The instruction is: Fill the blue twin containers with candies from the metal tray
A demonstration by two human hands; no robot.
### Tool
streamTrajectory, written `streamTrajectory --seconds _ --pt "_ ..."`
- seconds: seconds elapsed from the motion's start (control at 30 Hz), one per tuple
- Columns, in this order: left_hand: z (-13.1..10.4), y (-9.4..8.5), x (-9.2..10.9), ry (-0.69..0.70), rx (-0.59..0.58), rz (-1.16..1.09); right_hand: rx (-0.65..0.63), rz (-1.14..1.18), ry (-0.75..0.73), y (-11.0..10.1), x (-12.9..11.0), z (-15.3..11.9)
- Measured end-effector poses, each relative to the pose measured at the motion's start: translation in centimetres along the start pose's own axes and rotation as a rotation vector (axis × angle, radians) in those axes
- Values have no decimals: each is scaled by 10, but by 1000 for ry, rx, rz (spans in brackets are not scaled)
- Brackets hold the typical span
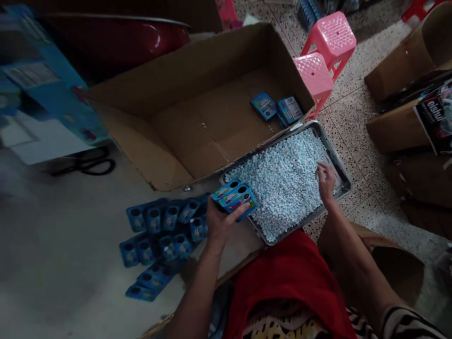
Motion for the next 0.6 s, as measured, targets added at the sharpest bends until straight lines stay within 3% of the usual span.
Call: streamTrajectory --seconds 0.1,0.2,0.33,0.43,0.6 --pt "13 1 -21 -7 -39 -47 -33 -201 -5 5 46 14" --pt "33 13 -44 -73 -144 -69 -74 -251 -7 32 64 -3" --pt "58 31 -62 -99 -219 -90 -60 -176 -31 54 57 -35" --pt "63 53 -66 -127 -336 -85 -74 -76 -75 64 45 -47" --pt "40 122 -57 -128 -584 -9 -75 69 -37 75 31 -52"
Point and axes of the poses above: each hand's wrist, its own z-axis towards the middle knuckle, its own y-axis out of the palm, x = y × z, the point moved 6 cm from there along z, towards the middle knuckle, and after that the axes turned 12 degrees about -y, right-handed, at the moved point
